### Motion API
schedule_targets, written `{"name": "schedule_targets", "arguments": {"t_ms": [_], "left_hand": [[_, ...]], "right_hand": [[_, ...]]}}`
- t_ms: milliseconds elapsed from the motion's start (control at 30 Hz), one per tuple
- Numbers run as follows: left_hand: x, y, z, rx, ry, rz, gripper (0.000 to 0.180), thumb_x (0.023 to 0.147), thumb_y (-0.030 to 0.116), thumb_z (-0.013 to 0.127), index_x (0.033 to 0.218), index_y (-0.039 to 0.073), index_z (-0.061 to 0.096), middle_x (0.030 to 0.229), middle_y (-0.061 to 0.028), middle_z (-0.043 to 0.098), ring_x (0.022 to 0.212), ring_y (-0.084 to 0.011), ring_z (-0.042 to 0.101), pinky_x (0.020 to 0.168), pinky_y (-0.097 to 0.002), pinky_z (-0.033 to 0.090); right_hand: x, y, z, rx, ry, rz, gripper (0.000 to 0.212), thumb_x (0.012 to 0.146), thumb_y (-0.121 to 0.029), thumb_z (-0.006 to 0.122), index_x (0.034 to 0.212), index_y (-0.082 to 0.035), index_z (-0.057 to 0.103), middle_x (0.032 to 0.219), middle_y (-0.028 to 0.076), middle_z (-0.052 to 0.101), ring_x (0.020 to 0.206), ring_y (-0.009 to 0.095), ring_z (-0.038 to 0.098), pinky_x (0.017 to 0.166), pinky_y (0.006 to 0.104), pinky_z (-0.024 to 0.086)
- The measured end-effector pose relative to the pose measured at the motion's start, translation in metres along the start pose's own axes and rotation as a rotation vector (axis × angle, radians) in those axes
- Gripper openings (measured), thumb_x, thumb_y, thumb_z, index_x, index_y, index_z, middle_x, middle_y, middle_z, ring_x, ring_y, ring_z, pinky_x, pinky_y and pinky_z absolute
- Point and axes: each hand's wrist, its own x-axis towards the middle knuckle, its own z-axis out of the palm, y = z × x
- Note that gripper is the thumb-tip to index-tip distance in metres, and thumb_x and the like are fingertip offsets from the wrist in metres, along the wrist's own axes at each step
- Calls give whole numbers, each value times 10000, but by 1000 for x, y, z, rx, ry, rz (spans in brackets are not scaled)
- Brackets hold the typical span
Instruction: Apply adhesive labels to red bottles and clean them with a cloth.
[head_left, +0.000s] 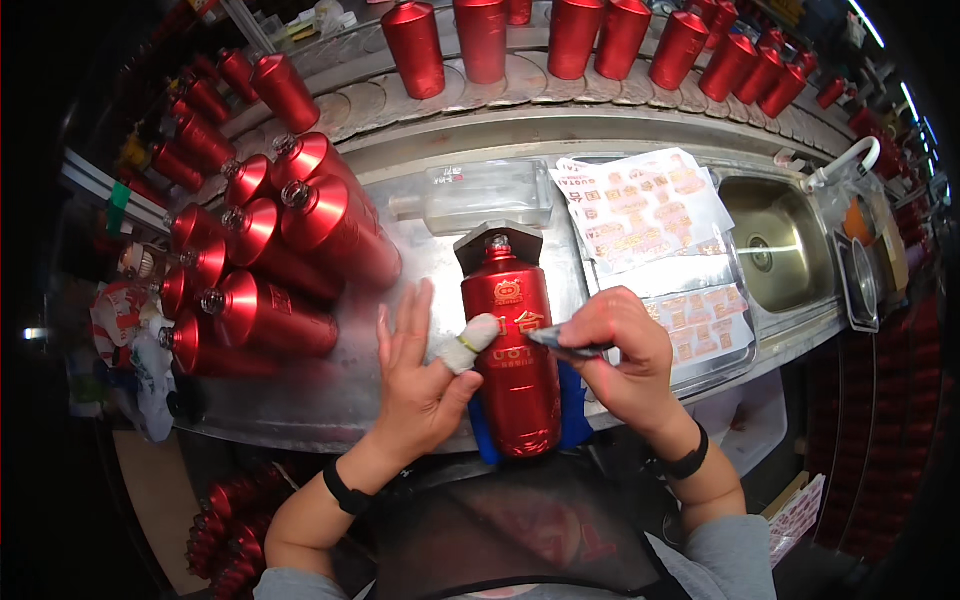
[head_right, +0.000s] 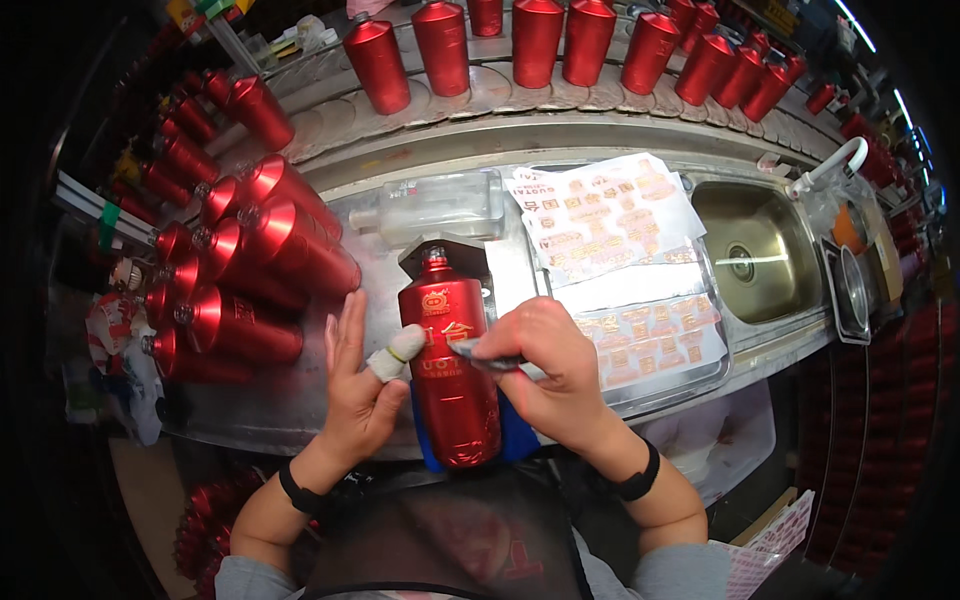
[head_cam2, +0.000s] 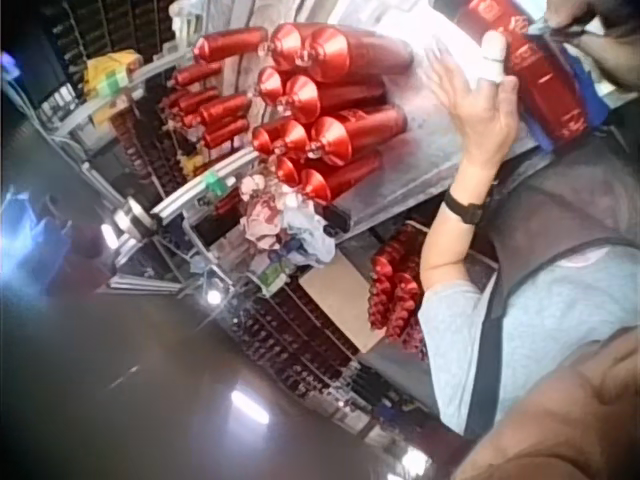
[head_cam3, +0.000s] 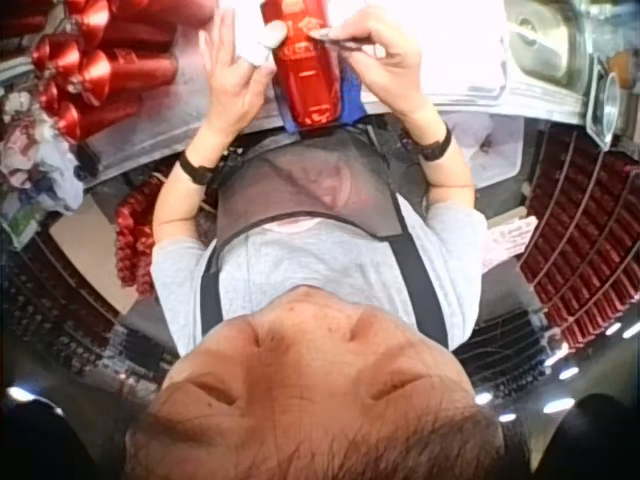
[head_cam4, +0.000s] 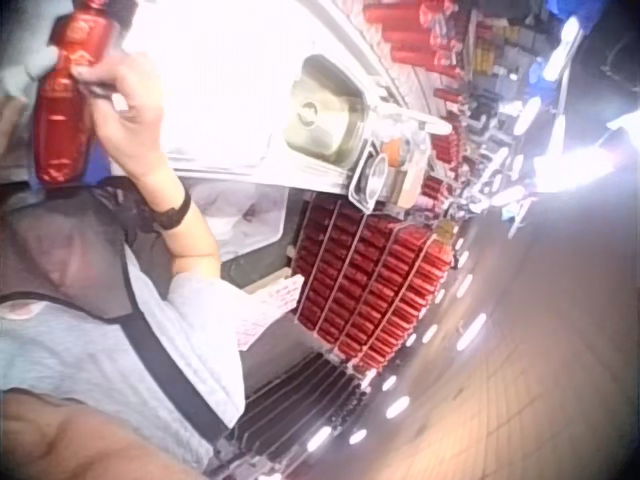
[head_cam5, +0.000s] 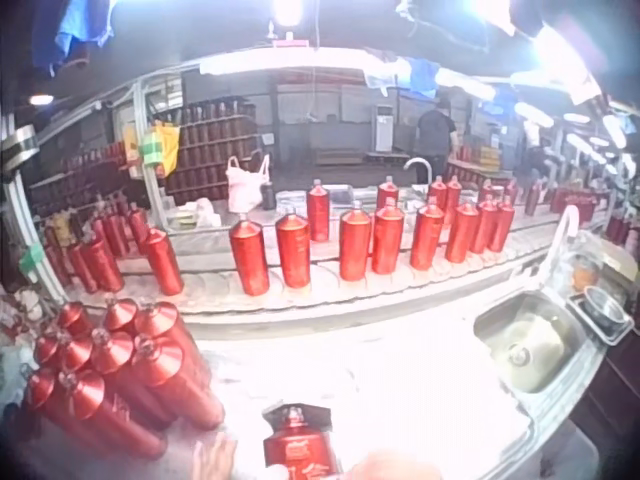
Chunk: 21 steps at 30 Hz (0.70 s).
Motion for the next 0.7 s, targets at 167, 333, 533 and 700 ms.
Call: {"name": "schedule_targets", "arguments": {"t_ms": [167,333,533,700], "left_hand": [[38,-1,-3,83,-22,103,419,976,448,455,1250,204,657,1558,-217,244,1440,-429,184,1105,-641,37],[56,-12,-1,197,-42,152,399,977,459,435,1227,252,668,1557,-169,276,1436,-427,192,1093,-660,49],[35,-11,8,55,5,74,413,978,440,437,1240,207,654,1554,-190,268,1424,-440,213,1099,-657,60],[-5,-13,7,-41,28,-57,440,986,390,444,1305,133,605,1548,-223,265,1430,-405,236,1133,-590,66]], "right_hand": [[3,-8,9,36,54,159,175,706,41,724,849,-33,657,831,88,652,791,237,609,712,327,474],[-1,-8,10,20,48,193,168,727,12,756,857,-24,657,836,96,646,785,219,614,697,309,478],[12,-7,6,4,88,203,157,731,6,753,848,-23,653,824,93,641,756,232,607,694,315,470],[50,-8,15,-221,-74,-149,216,653,45,690,834,-69,658,852,74,632,805,260,586,752,364,427]]}}
